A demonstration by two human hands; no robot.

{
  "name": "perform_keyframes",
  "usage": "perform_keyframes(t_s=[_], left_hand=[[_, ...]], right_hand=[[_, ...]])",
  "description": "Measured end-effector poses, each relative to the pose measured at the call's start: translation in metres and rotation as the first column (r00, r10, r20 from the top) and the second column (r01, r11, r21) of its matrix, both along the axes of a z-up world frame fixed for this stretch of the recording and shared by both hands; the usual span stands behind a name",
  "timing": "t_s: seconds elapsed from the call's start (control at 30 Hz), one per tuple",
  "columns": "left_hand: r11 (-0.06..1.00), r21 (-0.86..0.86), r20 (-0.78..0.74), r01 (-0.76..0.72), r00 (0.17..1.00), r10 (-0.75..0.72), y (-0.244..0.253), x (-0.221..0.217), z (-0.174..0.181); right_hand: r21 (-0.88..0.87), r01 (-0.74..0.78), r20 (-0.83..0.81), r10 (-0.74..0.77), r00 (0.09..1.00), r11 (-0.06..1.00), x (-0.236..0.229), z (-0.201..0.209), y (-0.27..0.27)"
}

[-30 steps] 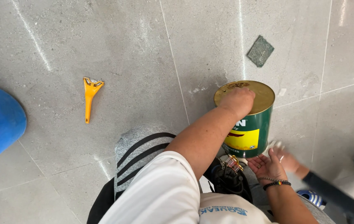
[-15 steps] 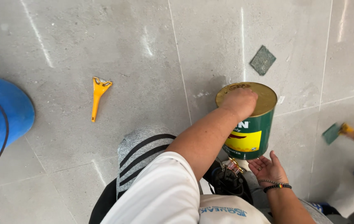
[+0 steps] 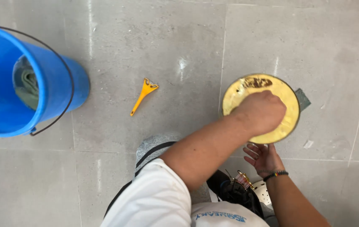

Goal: Scrubbing and cleaning spots off a tiled floor using a scraper and solvent.

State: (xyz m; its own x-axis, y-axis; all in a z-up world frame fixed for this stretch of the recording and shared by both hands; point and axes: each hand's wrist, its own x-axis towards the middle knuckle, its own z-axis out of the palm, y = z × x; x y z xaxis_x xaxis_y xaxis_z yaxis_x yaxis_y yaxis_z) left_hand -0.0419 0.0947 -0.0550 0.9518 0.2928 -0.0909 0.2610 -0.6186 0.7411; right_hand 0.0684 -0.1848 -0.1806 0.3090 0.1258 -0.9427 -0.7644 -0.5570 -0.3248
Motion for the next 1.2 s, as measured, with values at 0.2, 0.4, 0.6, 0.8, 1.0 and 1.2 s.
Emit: perform_keyframes(t_s=[0.2, 0.4, 0.6, 0.8, 1.0, 1.2], left_hand=[[0.962, 0.225, -0.049, -0.152, 0.985, 0.167, 0.091, -0.069, -0.029], [0.869, 0.461, -0.239, -0.18, 0.918, 0.316, 0.187, -0.138, -0.079], [0.812, 0.583, -0.481, -0.036, 0.79, 0.381, 0.281, -0.228, -0.176], [0.695, 0.673, -0.377, -0.255, 0.69, 0.618, 0.306, -0.292, -0.196], [0.564, 0.556, -0.14, -0.61, 0.601, 0.787, 0.249, -0.312, -0.17], [0.427, 0.347, 0.071, -0.835, 0.477, 0.876, 0.093, -0.303, -0.194]], right_hand=[[0.029, -0.238, 0.065, 0.236, 0.97, 0.971, 0.013, 0.025, 0.029], [-0.187, -0.168, 0.148, 0.197, 0.969, 0.968, 0.025, 0.06, -0.043], [-0.355, 0.018, 0.187, 0.053, 0.981, 0.935, 0.027, 0.074, -0.11], [-0.365, -0.023, 0.175, 0.093, 0.98, 0.931, 0.025, 0.072, -0.116], [-0.316, -0.027, 0.159, 0.081, 0.984, 0.948, 0.023, 0.065, -0.093], [-0.284, -0.133, 0.126, 0.174, 0.977, 0.95, 0.017, 0.045, -0.092]])
